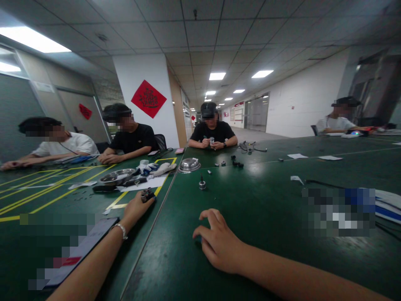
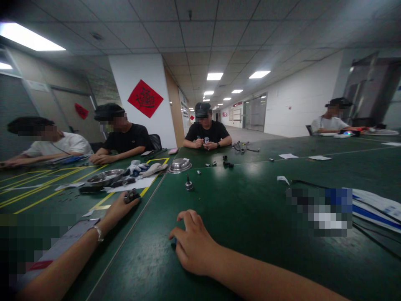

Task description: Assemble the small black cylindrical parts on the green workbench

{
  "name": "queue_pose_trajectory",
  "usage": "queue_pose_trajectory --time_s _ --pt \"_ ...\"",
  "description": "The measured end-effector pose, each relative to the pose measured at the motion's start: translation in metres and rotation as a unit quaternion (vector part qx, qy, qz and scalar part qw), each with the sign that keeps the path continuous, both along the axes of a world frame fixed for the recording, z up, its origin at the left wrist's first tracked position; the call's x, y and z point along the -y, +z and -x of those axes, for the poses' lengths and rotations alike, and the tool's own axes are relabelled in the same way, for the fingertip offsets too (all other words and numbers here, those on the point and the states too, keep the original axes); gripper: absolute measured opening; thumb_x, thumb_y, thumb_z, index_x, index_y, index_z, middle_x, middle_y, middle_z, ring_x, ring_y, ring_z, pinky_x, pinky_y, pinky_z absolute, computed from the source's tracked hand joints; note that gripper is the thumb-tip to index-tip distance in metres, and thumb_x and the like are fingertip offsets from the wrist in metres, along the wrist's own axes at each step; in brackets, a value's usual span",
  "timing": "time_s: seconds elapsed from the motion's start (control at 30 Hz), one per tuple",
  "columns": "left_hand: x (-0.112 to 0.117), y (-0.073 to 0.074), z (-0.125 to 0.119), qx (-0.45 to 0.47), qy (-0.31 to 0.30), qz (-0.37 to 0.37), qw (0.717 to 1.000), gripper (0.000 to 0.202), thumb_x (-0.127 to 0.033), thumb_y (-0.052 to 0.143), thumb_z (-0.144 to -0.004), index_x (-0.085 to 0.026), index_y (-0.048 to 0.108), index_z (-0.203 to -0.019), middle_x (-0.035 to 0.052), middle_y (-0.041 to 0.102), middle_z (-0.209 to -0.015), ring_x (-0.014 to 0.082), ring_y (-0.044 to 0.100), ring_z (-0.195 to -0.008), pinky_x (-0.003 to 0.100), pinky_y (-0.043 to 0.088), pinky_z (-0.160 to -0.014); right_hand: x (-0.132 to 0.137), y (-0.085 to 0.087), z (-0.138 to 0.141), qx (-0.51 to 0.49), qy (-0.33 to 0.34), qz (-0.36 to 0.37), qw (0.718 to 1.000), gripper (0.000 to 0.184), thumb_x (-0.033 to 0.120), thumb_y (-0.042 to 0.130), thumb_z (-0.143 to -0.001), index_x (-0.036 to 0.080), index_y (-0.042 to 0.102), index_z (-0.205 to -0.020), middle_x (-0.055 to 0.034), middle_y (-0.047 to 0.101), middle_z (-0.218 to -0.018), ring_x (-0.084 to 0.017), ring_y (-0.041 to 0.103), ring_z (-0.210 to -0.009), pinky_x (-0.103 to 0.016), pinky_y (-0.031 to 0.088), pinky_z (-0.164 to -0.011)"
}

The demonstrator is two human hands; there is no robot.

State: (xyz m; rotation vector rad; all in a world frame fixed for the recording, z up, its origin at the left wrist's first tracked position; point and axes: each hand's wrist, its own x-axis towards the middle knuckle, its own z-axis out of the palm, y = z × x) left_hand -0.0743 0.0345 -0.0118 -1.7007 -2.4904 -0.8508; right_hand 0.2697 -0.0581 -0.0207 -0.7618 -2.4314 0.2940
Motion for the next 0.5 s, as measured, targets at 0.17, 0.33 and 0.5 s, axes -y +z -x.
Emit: queue_pose_trajectory --time_s 0.17,0.33,0.5 --pt "0.0029 0.0041 -0.0038 -0.029 -0.007 0.029 0.999 0.036 -0.047 0.054 -0.076 -0.021 0.058 -0.101 0.0107 0.072 -0.095 0.0331 0.066 -0.09 0.033 0.047 -0.065 0.0005 0.0013 0.0005 0.015 -0.004 0.001 1.0 0.029 0.011 0.053 -0.081 0.023 0.055 -0.107 -0.0082 0.036 -0.124 -0.025 0.031 -0.121 -0.041 0.03 -0.1" --pt "0.0058 0.0061 -0.0064 -0.035 -0.011 0.035 0.999 0.034 -0.048 0.053 -0.077 -0.021 0.058 -0.098 0.0099 0.071 -0.094 0.0311 0.067 -0.088 0.031 0.048 -0.063 0.001 0.0023 -0.0003 0.011 0.001 0.002 1.0 0.029 0.01 0.053 -0.081 0.023 0.056 -0.106 -0.0081 0.037 -0.123 -0.025 0.031 -0.12 -0.041 0.03 -0.1" --pt "0.0073 0.0072 -0.0085 -0.025 -0.02 0.037 0.999 0.031 -0.045 0.052 -0.079 -0.021 0.056 -0.098 0.0085 0.071 -0.093 0.029 0.067 -0.087 0.03 0.048 -0.063 0.0002 0.0005 -0.0002 -0.005 0.009 0.001 1.0 0.028 0.01 0.054 -0.08 0.022 0.057 -0.105 -0.0079 0.037 -0.121 -0.024 0.031 -0.119 -0.039 0.029 -0.1"
